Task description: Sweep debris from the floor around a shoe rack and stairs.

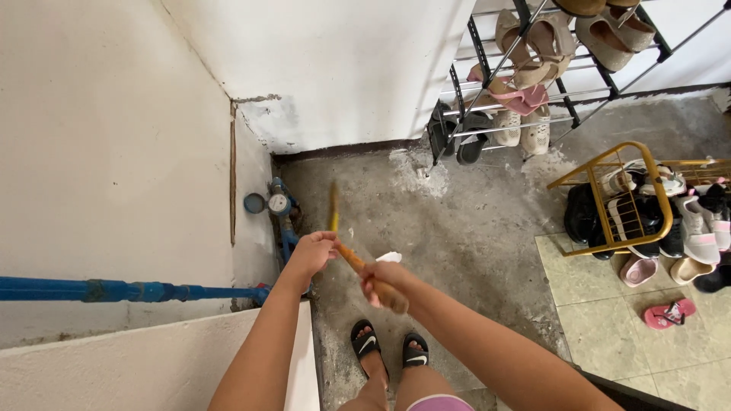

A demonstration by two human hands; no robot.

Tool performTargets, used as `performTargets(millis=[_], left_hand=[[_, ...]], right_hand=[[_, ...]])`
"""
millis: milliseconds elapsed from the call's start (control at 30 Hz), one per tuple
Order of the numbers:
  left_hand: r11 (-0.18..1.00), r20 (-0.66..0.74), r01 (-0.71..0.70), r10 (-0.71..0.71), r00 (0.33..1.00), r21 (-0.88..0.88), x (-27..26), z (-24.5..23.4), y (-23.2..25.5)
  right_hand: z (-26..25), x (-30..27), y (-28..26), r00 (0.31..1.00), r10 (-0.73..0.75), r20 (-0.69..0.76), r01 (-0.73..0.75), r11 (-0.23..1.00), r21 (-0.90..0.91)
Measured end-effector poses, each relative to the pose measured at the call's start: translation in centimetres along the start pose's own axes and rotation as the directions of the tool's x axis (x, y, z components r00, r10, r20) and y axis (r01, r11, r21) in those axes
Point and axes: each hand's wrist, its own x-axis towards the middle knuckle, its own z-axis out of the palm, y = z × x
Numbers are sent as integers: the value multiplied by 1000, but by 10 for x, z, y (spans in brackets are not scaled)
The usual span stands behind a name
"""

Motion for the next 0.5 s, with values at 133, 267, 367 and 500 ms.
performTargets(millis=[133, 267, 367, 500], left_hand=[[999, 8, -28, 29, 1000, -23, -2, -2, 8], [1000, 1, -6, 6, 1000, 15, -11, -4, 10], [1000, 14, 8, -8, 1000, -10, -5, -8, -1], [1000, 6, 18, -18, 1000, 21, -11, -11, -1]], right_hand=[[-35, 39, -10, 990, 45, 135, -80, 961, 265], [-90, 53, -9, 977, 59, 205, -106, 968, 225], [-123, 48, -12, 995, 68, 74, -77, 989, 128], [-130, 27, -11, 987, 62, -147, -88, 979, -181]])
